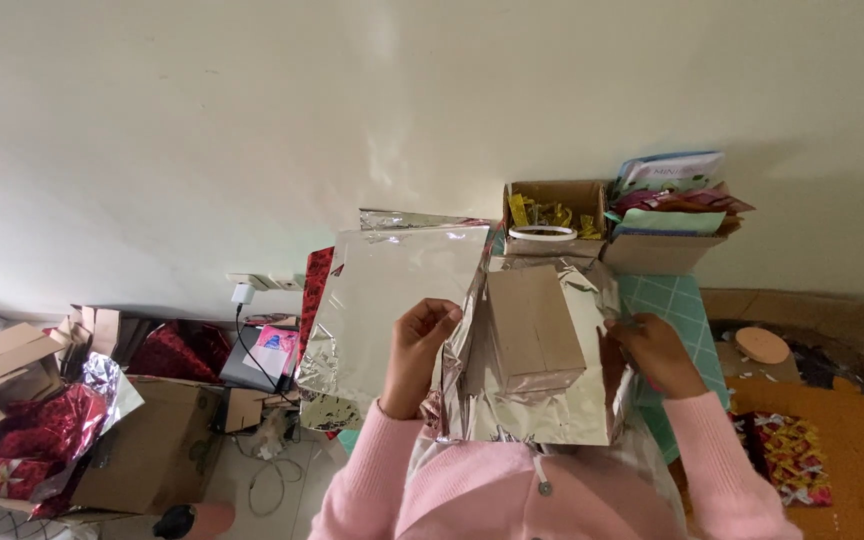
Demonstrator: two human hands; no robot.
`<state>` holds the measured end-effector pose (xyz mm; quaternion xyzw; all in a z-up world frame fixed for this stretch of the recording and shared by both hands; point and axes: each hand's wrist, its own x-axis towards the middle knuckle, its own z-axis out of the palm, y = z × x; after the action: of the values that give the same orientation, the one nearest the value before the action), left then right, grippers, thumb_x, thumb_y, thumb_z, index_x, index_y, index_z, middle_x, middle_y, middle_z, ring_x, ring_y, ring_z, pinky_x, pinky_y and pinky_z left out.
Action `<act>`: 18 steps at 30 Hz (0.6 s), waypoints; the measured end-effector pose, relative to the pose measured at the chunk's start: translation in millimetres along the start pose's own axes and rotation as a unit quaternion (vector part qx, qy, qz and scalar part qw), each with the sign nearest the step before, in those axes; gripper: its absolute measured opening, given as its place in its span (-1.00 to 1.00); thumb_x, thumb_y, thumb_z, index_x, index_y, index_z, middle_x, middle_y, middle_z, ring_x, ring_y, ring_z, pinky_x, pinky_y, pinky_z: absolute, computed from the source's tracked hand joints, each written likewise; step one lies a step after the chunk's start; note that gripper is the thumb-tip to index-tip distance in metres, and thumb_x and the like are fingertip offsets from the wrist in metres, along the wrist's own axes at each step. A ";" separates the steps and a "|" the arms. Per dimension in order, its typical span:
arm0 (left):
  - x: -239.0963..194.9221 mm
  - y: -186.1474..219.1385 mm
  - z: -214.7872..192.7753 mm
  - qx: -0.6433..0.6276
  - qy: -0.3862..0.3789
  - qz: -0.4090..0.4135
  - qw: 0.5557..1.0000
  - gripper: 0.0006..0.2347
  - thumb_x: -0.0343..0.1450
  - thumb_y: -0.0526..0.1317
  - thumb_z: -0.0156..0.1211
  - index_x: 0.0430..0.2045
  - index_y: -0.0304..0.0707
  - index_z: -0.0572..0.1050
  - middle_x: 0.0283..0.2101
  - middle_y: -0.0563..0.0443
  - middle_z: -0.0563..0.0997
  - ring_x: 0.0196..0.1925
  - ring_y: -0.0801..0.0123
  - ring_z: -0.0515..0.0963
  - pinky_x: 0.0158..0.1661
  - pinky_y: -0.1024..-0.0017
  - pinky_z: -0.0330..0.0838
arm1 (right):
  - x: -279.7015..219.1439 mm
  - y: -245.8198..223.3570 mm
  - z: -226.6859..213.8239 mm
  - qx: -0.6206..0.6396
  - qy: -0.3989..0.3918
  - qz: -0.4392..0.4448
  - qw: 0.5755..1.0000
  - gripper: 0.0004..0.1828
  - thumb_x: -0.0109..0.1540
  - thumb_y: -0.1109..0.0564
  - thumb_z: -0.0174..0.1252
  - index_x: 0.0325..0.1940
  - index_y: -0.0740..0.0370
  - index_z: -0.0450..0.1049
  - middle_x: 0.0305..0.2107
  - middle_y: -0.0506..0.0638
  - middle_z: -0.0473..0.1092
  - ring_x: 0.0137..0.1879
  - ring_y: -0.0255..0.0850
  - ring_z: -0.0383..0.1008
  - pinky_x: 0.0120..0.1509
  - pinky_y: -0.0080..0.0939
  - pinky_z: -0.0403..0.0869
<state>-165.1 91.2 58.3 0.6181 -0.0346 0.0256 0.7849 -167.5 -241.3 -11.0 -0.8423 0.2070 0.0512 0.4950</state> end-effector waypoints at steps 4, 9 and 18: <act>-0.9 -4.6 -1.4 0.005 -0.018 -0.012 1.000 -0.92 0.44 -0.32 0.27 -0.32 -0.38 0.60 -0.42 -0.02 0.56 -0.33 0.46 0.44 -0.25 0.55 0.28 | 2.7 -7.0 -1.1 0.022 -0.028 -0.010 0.999 -0.43 0.30 0.01 0.06 0.10 0.67 0.49 -0.55 0.29 0.44 -0.41 0.06 0.48 -0.25 -0.01 0.44; -0.8 -11.2 0.7 0.005 -0.031 -0.024 0.999 -0.89 0.45 -0.24 0.26 -0.31 -0.30 0.58 -0.26 -0.03 0.59 -0.16 0.41 0.46 -0.10 0.50 0.31 | -7.8 -16.8 2.0 -0.107 -0.024 -0.033 0.993 -0.34 0.29 -0.19 0.09 0.23 0.42 0.50 0.05 0.40 0.50 0.22 0.34 0.46 0.31 0.23 0.38; -5.9 -4.4 4.3 -0.006 -0.036 -0.019 0.999 -0.92 0.46 -0.27 0.22 -0.34 -0.30 0.56 -0.24 -0.01 0.56 -0.13 0.42 0.44 -0.08 0.51 0.30 | 43.5 75.1 -13.7 -0.300 0.013 -0.082 0.950 0.03 -0.05 -0.32 0.36 0.48 -0.08 0.26 0.42 0.31 0.10 0.51 0.43 0.03 0.45 0.41 0.22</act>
<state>-170.8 86.0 54.4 0.6145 -0.0513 -0.0120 0.7872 -159.6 -297.9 -77.8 -0.9665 0.1192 0.0592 0.2193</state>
